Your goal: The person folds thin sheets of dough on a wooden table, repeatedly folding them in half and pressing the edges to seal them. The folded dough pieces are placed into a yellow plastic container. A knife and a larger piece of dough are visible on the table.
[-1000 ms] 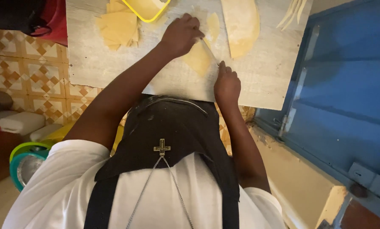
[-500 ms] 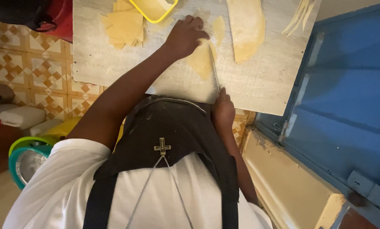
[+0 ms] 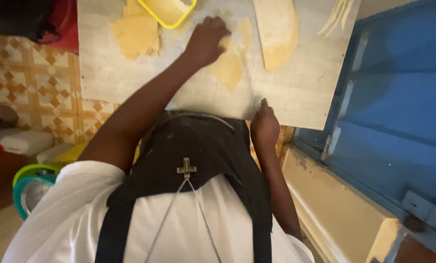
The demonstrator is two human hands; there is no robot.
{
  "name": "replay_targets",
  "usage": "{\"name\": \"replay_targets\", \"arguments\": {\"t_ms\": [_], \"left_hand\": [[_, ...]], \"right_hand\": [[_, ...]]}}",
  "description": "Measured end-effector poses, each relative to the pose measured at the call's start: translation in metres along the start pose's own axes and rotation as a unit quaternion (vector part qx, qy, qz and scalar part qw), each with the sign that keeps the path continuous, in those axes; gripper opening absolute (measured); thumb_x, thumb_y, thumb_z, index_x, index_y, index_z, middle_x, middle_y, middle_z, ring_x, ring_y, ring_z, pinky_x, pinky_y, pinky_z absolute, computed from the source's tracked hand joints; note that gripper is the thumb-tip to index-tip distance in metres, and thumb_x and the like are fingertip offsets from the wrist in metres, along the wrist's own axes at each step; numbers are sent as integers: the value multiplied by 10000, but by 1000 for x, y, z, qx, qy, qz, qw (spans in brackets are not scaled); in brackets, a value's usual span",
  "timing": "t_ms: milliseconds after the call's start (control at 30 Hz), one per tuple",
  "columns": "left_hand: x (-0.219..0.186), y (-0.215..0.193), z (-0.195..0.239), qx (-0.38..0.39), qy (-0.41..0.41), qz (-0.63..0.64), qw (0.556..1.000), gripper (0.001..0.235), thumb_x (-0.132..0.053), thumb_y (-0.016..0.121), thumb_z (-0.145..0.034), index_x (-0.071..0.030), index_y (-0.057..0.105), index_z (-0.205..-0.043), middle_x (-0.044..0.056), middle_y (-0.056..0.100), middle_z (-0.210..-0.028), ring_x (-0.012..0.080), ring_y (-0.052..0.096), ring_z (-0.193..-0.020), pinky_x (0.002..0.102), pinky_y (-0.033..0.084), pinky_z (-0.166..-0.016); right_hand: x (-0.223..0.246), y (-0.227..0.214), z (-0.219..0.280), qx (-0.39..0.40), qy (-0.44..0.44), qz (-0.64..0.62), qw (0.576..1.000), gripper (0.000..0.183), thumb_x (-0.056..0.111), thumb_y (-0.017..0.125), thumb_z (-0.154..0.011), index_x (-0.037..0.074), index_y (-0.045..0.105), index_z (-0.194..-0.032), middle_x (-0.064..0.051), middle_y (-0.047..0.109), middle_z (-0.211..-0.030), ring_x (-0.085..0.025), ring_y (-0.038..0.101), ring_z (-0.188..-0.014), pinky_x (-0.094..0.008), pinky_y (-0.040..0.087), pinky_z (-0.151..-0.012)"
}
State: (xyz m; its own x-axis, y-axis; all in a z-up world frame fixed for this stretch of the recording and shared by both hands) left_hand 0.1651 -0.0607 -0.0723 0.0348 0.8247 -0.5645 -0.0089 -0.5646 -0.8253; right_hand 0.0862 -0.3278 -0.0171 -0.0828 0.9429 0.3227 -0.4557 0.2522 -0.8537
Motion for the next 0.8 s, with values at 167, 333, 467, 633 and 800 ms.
{"name": "replay_targets", "arguments": {"t_ms": [167,333,467,633,800], "left_hand": [[-9,-1,0,46,-48,-41,997,402,-182,702,-713,-81,592,-1087,74,549,-1046,295,436,-1018,420,405,-736],[-11,3,-9,56,-62,-107,991,232,-256,736,-701,-160,595,-857,32,537,-923,271,461,-960,393,405,-712],[-17,-4,-5,65,-91,-126,986,328,-278,729,-707,-123,581,-956,87,510,-962,272,531,-823,389,415,-747],[-6,-4,-2,130,-72,-118,982,171,-141,583,-736,-150,578,-907,51,603,-834,267,550,-807,426,362,-809],[-32,-58,30,169,34,166,971,223,-172,488,-812,-70,640,-940,86,618,-950,250,566,-893,390,424,-731]], "right_hand": [[-84,69,-59,6,33,585,811,535,211,232,-939,15,125,-1426,-104,191,-1476,-203,237,-1331,-309,157,-1088],[-48,-9,-60,-246,64,-32,967,472,-43,409,-856,-21,359,-1325,-186,494,-1029,-345,551,-766,-396,426,-506],[-51,-7,-78,-248,75,27,966,565,-103,411,-710,-12,446,-1266,-180,535,-1040,-335,483,-903,-416,428,-620],[-26,0,-67,-292,6,-11,956,511,75,544,-855,-15,352,-1319,-218,436,-1267,-372,405,-1171,-460,341,-924],[34,-8,-51,-217,-231,-240,918,338,193,540,-887,63,468,-1190,-121,509,-1059,-239,538,-958,-331,484,-676]]}}
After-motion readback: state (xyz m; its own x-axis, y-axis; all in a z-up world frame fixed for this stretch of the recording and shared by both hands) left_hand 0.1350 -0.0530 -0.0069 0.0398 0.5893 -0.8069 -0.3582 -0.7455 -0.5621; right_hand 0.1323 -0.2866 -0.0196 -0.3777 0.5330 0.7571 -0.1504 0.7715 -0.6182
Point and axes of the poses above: each hand's wrist, its own z-axis away from the middle knuckle, its own y-axis out of the palm, x = y × z, the point moved 1 cm from there along -z, towards the middle knuckle
